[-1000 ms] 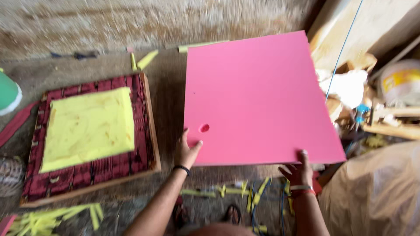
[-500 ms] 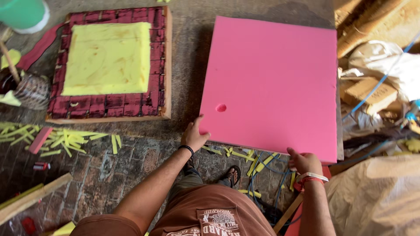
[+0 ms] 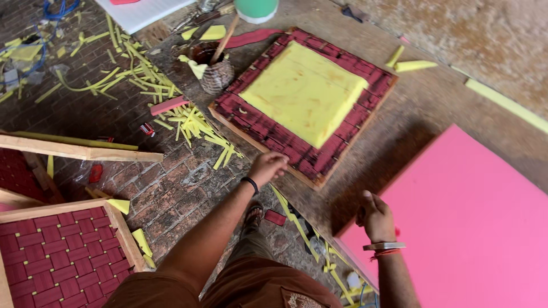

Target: The person applies a dark adhesive from a small container onto yellow and pink foam sheets using a brush. They place the sheets onto woven frames, retrieve additional sheets from a pile, and continue applying adhesive to the edges of the foam on the frames.

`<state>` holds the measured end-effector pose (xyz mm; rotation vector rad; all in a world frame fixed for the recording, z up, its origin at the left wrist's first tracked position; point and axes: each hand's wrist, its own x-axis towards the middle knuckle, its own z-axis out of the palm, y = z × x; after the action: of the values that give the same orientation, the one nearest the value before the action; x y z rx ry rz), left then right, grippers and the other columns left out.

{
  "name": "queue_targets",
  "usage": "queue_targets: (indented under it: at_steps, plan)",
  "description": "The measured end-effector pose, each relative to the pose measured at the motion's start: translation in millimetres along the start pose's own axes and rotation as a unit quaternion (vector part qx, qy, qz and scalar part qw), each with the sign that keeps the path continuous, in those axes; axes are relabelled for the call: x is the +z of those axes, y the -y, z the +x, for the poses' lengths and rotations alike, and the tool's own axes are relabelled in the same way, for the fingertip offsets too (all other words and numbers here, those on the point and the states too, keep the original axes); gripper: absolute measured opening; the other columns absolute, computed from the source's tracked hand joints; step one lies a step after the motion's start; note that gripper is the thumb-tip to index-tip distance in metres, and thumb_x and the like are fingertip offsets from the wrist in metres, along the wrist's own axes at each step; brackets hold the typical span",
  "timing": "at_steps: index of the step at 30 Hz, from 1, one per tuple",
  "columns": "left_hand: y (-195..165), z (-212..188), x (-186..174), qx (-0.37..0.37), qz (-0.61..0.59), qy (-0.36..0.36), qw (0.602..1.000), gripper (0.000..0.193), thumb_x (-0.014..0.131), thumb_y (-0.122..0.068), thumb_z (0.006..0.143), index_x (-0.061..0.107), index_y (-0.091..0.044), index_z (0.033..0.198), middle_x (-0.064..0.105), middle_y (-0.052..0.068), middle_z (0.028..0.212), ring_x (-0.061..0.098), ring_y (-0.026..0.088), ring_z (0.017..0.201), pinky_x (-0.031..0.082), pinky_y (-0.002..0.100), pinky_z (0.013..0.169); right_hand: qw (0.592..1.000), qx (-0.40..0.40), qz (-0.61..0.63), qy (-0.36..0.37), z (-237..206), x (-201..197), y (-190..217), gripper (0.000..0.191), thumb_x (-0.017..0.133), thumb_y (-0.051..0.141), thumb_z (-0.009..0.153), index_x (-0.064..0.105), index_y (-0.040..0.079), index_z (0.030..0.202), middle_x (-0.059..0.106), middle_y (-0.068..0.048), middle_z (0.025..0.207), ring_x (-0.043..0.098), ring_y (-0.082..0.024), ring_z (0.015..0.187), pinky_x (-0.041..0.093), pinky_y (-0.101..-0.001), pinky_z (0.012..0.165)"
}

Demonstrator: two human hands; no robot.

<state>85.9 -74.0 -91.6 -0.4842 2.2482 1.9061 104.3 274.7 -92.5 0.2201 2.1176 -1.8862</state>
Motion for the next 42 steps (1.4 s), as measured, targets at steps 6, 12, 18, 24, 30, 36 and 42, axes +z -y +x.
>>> queue_targets:
  at_steps: [6,12,18,24,30,36,42]
  plan:
    - [-17.3,89.8,-155.0,0.008,-0.178,-0.132,0.975,0.039,0.055,-0.04,0.102,0.07,-0.007,0.116,0.075,0.007,0.089,0.071,0.015,0.073,0.06,0.031,0.063,0.985,-0.039,-0.135,0.103,89.6,152.9,62.1,0.051,0.059,0.039,0.105,0.059,-0.001,0.073,0.057,-0.009,0.054,0.054,-0.016,0.048,0.045,-0.032,0.049]
    - [-42.7,180.8,-299.2,-0.06,-0.126,-0.213,0.967,0.064,0.04,-0.06,0.102,0.074,-0.005,0.101,0.076,0.007,0.084,0.072,0.017,0.067,0.059,0.032,0.057,0.963,-0.101,-0.129,0.216,166.2,317.5,140.6,0.021,0.066,0.022,0.092,0.07,0.002,0.095,0.072,-0.005,0.076,0.065,-0.012,0.064,0.055,-0.0308,0.061]
    - [-60.7,260.6,-365.0,-0.18,-0.002,-0.175,0.968,0.075,0.05,-0.07,0.099,0.066,0.001,0.079,0.072,0.011,0.065,0.068,0.018,0.055,0.039,0.028,0.039,0.913,-0.112,-0.313,0.237,190.3,385.8,167.0,0.022,0.068,0.03,0.094,0.076,0.013,0.106,0.079,-0.002,0.085,0.072,-0.012,0.075,0.061,-0.0312,0.071]
    - [-34.1,304.1,-370.8,-0.155,-0.099,-0.164,0.969,0.045,0.064,-0.034,0.098,0.066,0.003,0.072,0.068,0.017,0.062,0.071,0.016,0.05,0.04,0.029,0.035,0.928,-0.052,-0.314,0.195,195.1,376.9,159.4,0.023,0.07,0.03,0.092,0.076,0.013,0.106,0.081,0.001,0.091,0.074,-0.009,0.08,0.06,-0.0292,0.074]
    - [-62.2,294.4,-384.7,-0.033,0.03,-0.184,0.982,0.026,0.064,-0.023,0.093,0.075,-0.002,0.082,0.074,0.011,0.063,0.066,0.012,0.045,0.046,0.026,0.037,0.963,-0.028,-0.241,0.117,182.0,361.1,166.0,0.019,0.075,0.022,0.093,0.076,0.006,0.103,0.078,-0.007,0.085,0.066,-0.013,0.076,0.057,-0.0303,0.07]
    - [-124.5,242.8,-343.5,0.037,0.045,-0.132,0.99,0.028,0.065,-0.024,0.093,0.075,-0.002,0.081,0.072,0.007,0.059,0.065,0.011,0.044,0.051,0.026,0.04,0.948,-0.201,-0.248,0.008,139.3,334.7,209.6,0.013,0.076,0.016,0.089,0.076,0.007,0.098,0.08,-0.004,0.089,0.074,-0.013,0.081,0.059,-0.0292,0.07]
    - [-130.3,176.8,-228.9,0.06,-0.075,0.032,0.995,0.032,0.065,-0.024,0.094,0.071,0.001,0.074,0.063,0.011,0.049,0.062,0.017,0.041,0.043,0.032,0.038,0.842,-0.4,-0.314,-0.179,34.4,241.3,236.0,0.01,0.074,0.005,0.091,0.068,0.001,0.098,0.074,-0.013,0.101,0.075,-0.021,0.091,0.06,-0.0327,0.078]
